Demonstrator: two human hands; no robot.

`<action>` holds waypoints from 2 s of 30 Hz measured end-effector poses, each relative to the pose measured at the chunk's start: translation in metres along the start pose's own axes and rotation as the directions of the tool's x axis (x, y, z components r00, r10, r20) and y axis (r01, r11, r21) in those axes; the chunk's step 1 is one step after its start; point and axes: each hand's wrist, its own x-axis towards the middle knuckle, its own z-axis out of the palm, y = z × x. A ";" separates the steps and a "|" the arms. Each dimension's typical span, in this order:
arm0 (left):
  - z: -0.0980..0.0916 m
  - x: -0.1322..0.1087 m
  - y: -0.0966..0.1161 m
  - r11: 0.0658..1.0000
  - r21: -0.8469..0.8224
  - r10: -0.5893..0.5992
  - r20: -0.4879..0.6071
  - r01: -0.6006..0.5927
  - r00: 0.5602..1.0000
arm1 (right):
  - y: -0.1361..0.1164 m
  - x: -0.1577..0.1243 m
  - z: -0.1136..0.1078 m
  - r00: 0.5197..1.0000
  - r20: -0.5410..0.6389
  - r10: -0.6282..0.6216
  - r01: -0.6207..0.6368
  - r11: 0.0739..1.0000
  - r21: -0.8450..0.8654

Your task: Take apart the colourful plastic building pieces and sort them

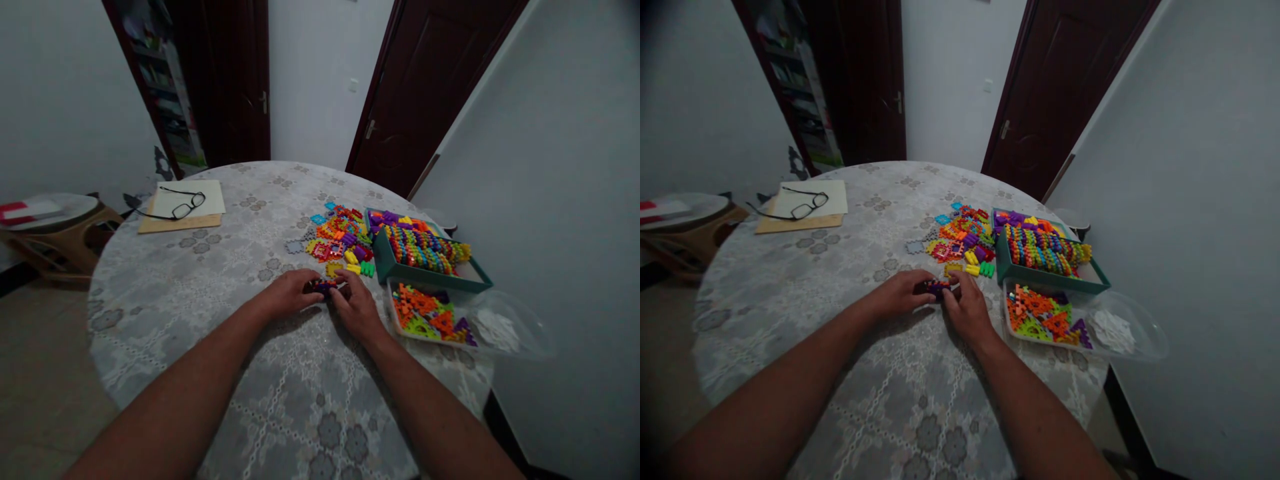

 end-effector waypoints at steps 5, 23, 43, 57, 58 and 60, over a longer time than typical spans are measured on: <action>-0.005 -0.003 -0.001 0.998 0.043 -0.047 -0.030 0.048 0.998 | 0.004 0.005 0.001 0.991 -0.005 -0.133 0.132 0.984 -0.122; -0.009 -0.001 -0.011 0.993 -0.094 -0.073 0.016 0.075 0.997 | 0.007 0.007 -0.009 0.987 0.136 -0.091 0.148 0.849 -0.507; 0.010 0.002 -0.009 0.998 -0.049 0.028 -0.062 -0.031 0.998 | -0.004 0.012 0.001 0.999 0.005 -0.045 0.045 0.996 -0.080; 0.020 0.001 -0.009 0.999 -0.007 0.029 -0.155 -0.031 0.987 | -0.004 0.005 0.007 0.996 0.076 -0.048 0.053 0.997 -0.065; 0.020 0.001 -0.009 1.000 -0.001 0.014 -0.159 -0.015 0.987 | -0.004 0.005 0.007 0.996 0.075 -0.051 0.057 0.996 -0.074; 0.017 0.001 -0.008 1.000 0.009 -0.023 -0.164 0.025 0.986 | -0.002 0.005 0.006 0.996 0.072 -0.046 0.052 0.995 -0.083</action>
